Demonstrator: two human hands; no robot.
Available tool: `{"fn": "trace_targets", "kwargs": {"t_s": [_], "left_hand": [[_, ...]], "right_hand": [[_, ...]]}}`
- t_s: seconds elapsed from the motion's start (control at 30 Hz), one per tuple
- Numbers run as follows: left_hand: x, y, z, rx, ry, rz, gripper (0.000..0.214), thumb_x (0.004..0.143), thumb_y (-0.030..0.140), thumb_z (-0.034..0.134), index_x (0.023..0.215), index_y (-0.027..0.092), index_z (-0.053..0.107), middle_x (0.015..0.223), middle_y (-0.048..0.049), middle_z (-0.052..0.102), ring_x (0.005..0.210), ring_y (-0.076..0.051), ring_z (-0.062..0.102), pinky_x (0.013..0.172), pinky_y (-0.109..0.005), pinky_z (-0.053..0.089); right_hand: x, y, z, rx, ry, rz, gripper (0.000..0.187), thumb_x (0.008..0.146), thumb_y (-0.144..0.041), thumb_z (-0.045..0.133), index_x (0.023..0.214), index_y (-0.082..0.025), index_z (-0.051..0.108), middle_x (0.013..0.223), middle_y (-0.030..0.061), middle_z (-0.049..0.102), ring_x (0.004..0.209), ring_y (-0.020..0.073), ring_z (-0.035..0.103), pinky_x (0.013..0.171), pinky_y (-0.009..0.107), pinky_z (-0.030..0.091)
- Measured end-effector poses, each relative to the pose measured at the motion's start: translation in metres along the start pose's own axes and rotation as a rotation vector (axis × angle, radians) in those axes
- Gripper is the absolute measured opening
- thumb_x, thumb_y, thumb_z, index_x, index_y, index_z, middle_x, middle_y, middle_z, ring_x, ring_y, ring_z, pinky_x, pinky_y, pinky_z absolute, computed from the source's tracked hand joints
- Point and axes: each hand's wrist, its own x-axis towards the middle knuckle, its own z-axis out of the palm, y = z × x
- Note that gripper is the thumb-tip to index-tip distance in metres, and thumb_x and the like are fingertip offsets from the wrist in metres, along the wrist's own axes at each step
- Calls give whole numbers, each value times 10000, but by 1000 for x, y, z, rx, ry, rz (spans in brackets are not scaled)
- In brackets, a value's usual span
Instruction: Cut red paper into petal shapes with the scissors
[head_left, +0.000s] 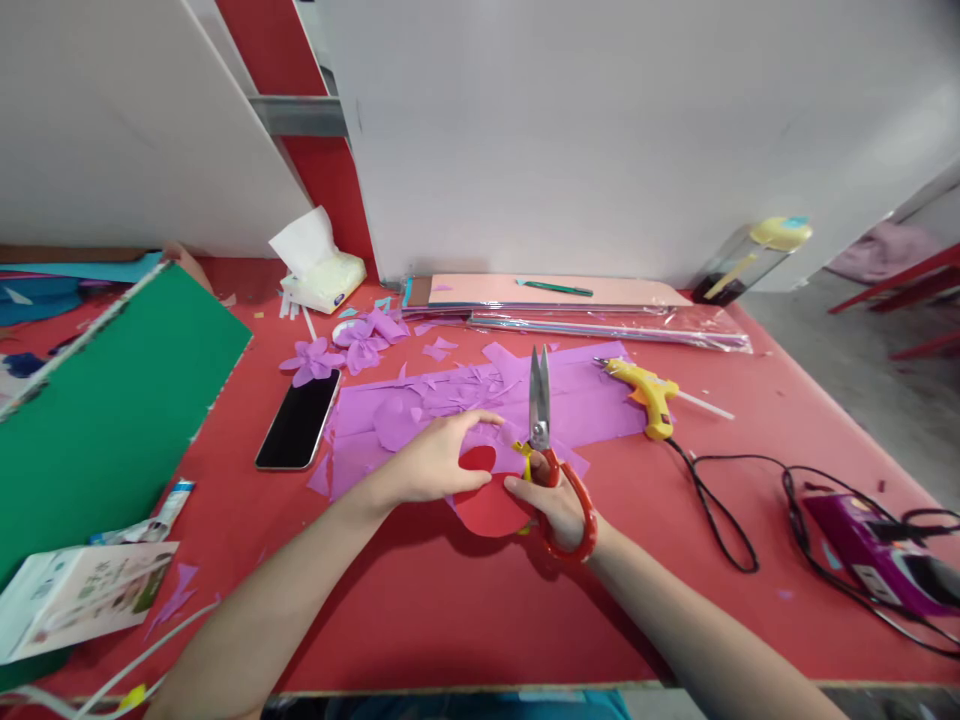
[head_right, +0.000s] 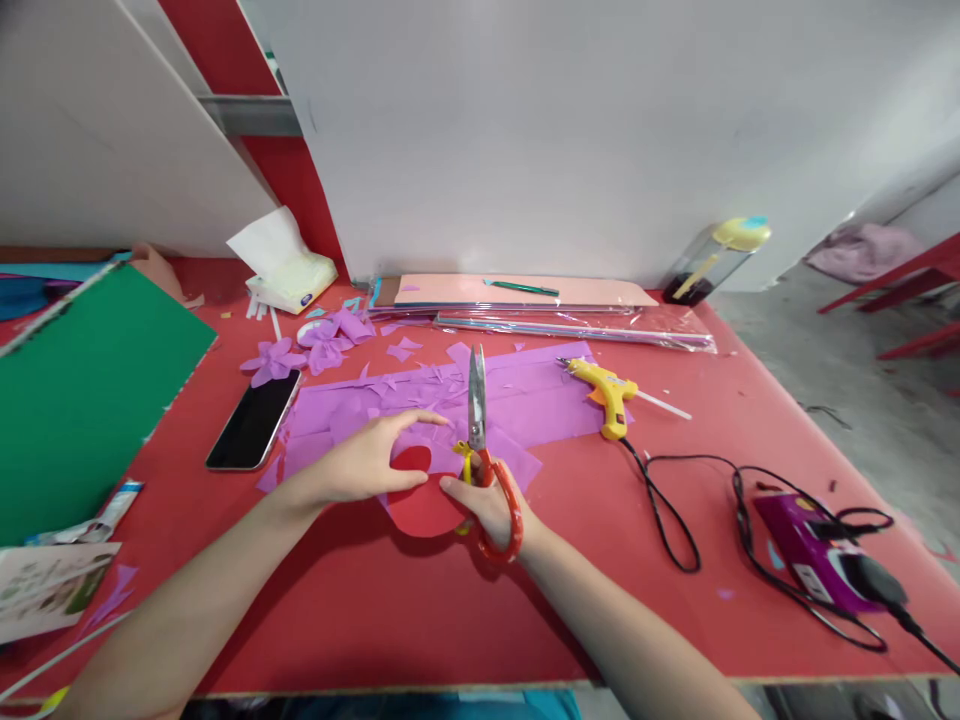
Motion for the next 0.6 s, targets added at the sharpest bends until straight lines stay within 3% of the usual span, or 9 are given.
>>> {"fn": "trace_targets", "kwargs": {"t_s": [0.07,0.17,0.23,0.3,0.37,0.47,0.6], "left_hand": [[1,-2,2,3,-18,-7,567,661,192,609,1220,206,518,1217,-66,597,1085,-246,564,908,-346,439],[3,-4,4,6,7,-25,530,673,210,611,1197,209,538,1134,-63,623,963,-227,599,808,-324,463],[4,-6,5,15,46,-71,471,678,234,619,1146,204,576,910,-34,654,757,-189,610,653,-284,457],[5,-8,6,-4,87,-153,423,682,267,629,1095,181,603,633,25,572,545,-146,541,503,-246,383],[6,-10,5,-69,124,-222,387,681,294,641,1040,153,618,519,57,489,464,-127,492,448,-228,334],[7,-11,4,-165,203,-250,319,648,286,683,932,147,641,647,-12,615,620,-169,603,528,-236,424],[9,-14,5,-240,277,-261,255,642,278,696,871,173,657,857,-76,688,821,-221,647,666,-291,498]], "right_hand": [[0,3,-3,-65,55,-46,253,688,-378,713,707,-172,567,587,-20,583,521,128,544,481,242,438],[1,5,-7,-187,151,-81,266,680,-385,716,660,-169,561,544,-19,570,511,138,537,473,250,431],[2,5,-8,-210,217,-102,270,668,-398,718,682,-172,572,525,-25,561,501,146,536,465,258,431],[4,4,-7,-166,272,-118,280,662,-405,717,764,-179,588,522,-37,555,501,152,543,471,267,444],[6,2,-4,-79,310,-124,295,650,-401,721,792,-186,577,530,-45,554,503,150,550,474,267,454],[8,1,-1,19,337,-115,302,619,-386,735,692,-189,518,514,-55,539,461,122,527,441,244,439],[9,6,-3,-24,323,-111,315,651,-388,711,615,-185,473,432,-69,473,362,79,433,367,213,365]]}}
